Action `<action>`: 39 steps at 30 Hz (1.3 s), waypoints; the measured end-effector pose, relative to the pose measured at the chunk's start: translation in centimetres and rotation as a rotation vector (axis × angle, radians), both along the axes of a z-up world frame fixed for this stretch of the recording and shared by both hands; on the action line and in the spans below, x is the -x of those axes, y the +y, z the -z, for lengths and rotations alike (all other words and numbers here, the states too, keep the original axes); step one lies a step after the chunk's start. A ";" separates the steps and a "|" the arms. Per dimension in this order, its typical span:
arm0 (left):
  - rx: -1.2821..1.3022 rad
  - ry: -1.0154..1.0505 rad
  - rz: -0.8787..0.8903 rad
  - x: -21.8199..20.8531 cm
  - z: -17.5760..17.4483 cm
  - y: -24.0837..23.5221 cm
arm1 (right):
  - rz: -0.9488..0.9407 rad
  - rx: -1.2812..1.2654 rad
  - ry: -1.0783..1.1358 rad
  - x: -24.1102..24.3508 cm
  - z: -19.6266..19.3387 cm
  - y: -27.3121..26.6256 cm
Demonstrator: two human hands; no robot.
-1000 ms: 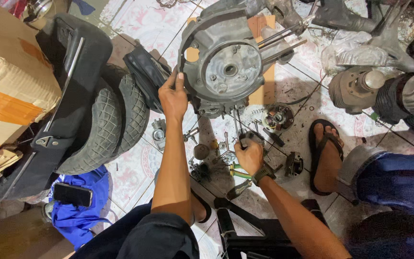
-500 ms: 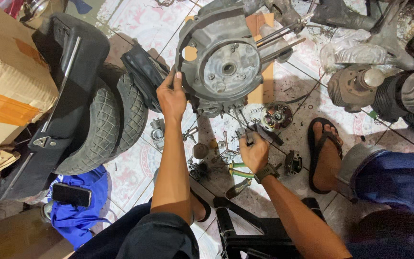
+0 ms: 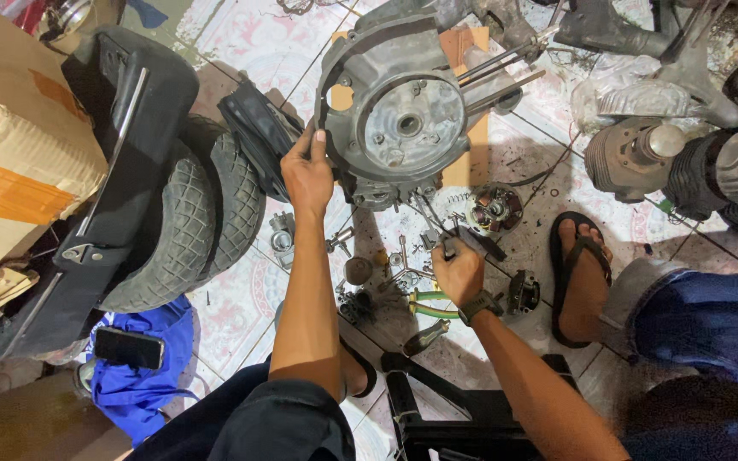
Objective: The person uses a screwdriver to loosen and remove bolts from a motorcycle engine casing. They then use a chisel and hammer to tap and pry the casing apart, working on the engine while seated on the floor.
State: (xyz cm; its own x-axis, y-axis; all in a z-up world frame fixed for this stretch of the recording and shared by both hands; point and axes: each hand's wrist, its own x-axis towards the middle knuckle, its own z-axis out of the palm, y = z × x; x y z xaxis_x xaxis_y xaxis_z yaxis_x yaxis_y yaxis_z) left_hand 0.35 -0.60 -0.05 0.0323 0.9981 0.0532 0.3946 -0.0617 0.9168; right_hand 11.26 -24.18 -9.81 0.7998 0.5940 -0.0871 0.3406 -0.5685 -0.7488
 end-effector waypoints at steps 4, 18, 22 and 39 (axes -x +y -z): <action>-0.015 -0.005 0.002 0.2 0.0 0.6 | -0.036 0.043 0.083 0.5 -3.8 1.9; -0.021 0.060 -0.001 0.2 -0.3 0.5 | -0.067 0.227 0.190 0.1 -1.1 6.6; -0.032 0.061 -0.012 0.1 -0.2 0.6 | 0.030 0.084 0.417 -0.4 1.7 7.3; -0.032 0.067 0.013 0.6 0.3 0.8 | 0.083 0.190 0.461 -0.2 3.7 7.0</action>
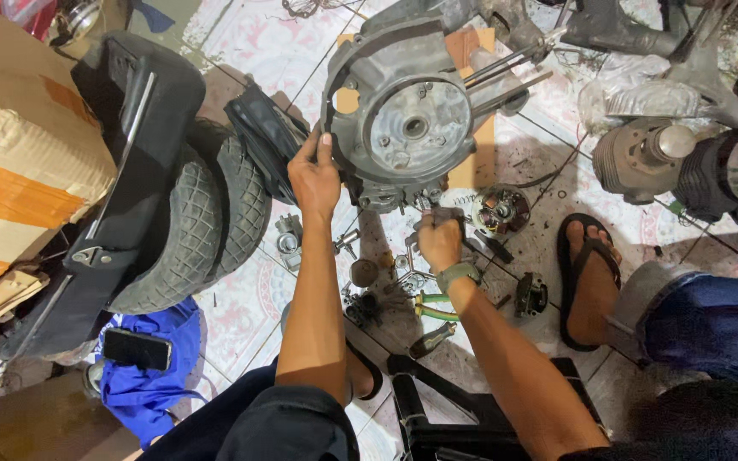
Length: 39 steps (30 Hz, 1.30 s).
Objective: The person uses a screwdriver to loosen and remove bolts from a motorcycle engine casing. They then use a chisel and hammer to tap and pry the casing apart, working on the engine while seated on the floor.
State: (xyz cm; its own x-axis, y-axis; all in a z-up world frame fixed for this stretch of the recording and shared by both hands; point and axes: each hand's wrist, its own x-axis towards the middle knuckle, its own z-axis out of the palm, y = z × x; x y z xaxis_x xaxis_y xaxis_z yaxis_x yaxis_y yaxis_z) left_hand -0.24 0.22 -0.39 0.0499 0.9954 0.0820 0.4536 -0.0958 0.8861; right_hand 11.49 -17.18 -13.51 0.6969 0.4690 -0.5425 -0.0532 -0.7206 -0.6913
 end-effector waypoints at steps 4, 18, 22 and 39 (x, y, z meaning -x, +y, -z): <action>-0.004 -0.029 -0.020 -0.3 0.1 0.0 | -0.101 -0.064 -0.132 0.6 -1.3 0.2; -0.028 0.019 -0.006 -0.3 0.2 0.1 | -0.310 -0.022 -0.325 0.6 -4.5 -1.5; -0.025 -0.004 -0.020 -0.5 -0.8 -0.3 | -0.305 -0.133 -0.280 -0.6 -2.9 -0.4; 0.010 0.055 0.010 0.0 -0.9 0.2 | -0.470 0.088 -0.344 -0.9 -5.7 -0.6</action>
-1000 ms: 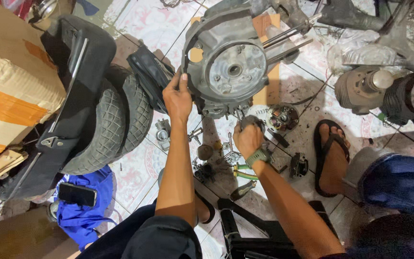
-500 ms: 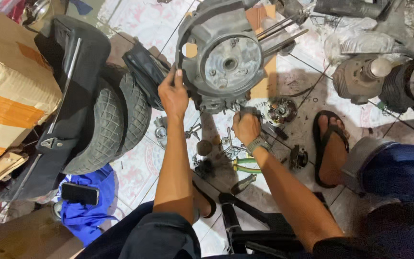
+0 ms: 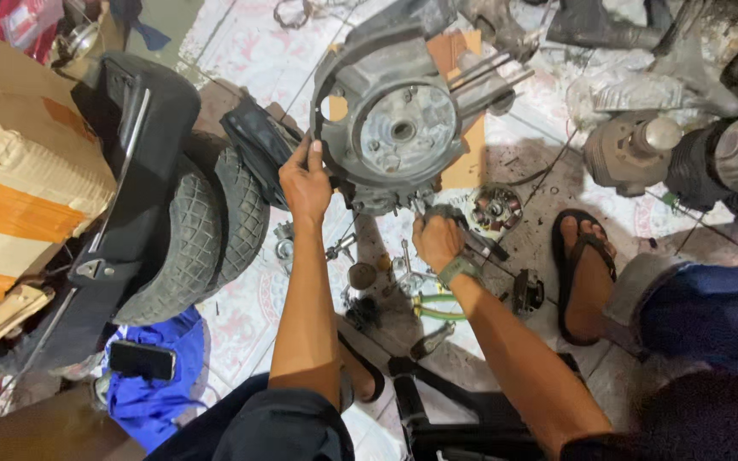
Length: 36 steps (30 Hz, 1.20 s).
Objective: The person uses a screwdriver to loosen and remove bolts from a motorcycle engine casing. They then use a chisel and hammer to tap and pry the casing apart, working on the engine while seated on the floor.
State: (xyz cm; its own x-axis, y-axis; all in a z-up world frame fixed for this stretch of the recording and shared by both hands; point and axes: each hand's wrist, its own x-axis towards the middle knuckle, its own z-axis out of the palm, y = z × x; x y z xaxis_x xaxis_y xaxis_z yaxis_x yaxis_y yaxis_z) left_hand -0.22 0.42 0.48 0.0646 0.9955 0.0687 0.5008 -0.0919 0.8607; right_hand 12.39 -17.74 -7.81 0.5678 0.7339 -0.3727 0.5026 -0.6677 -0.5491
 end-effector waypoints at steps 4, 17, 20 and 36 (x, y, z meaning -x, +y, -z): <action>-0.011 0.038 -0.010 0.0 0.4 -0.1 | -0.025 -0.023 0.007 0.1 -0.5 -1.5; 0.029 -0.027 -0.020 -0.3 0.3 -0.4 | -0.171 -0.092 -0.086 -0.8 1.1 -2.7; 0.021 -0.054 -0.046 -0.5 0.3 -0.4 | -0.244 0.021 -0.040 -1.4 0.0 -3.1; 0.113 0.121 -0.311 -2.0 3.7 -10.6 | -0.799 -0.655 0.191 -13.6 -10.8 -3.6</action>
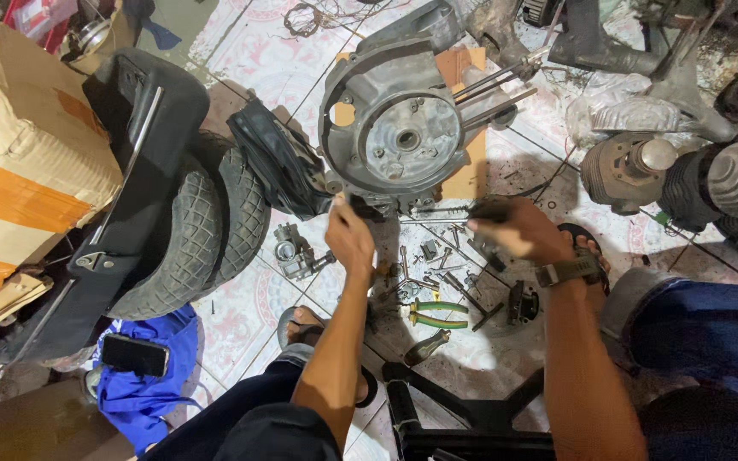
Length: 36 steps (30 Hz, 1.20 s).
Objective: The person uses a screwdriver to loosen and remove bolts from a motorcycle engine casing. They then use a chisel and hammer to tap and pry the casing apart, working on the engine while seated on the floor.
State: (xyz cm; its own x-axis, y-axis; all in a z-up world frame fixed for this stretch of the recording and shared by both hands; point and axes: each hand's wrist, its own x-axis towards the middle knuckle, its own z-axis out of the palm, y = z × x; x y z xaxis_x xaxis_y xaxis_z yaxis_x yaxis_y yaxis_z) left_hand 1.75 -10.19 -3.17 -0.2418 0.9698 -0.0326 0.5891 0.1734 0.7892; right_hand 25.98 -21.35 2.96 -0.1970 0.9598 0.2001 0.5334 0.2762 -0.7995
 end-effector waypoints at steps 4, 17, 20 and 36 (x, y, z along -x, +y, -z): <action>0.306 -0.207 0.320 1.6 1.8 -1.7 | 0.296 0.560 0.285 0.9 -2.9 -0.5; 0.391 -0.514 0.670 -1.7 -2.4 -2.4 | 0.801 0.439 1.250 5.8 1.4 2.1; 0.402 -0.514 0.623 -1.6 -2.6 -3.0 | 0.891 0.397 1.123 7.1 -1.1 2.2; -0.267 -0.243 0.156 -1.5 -7.2 10.6 | 1.154 0.066 0.337 10.8 7.3 7.1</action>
State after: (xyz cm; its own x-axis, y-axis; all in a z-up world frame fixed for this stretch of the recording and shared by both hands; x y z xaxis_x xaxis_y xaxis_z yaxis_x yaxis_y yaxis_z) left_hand 3.21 0.39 4.07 -0.1076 0.9763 0.1879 0.3824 -0.1338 0.9143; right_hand 15.23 -14.26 -4.35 0.8370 0.5469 0.0200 0.2010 -0.2732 -0.9407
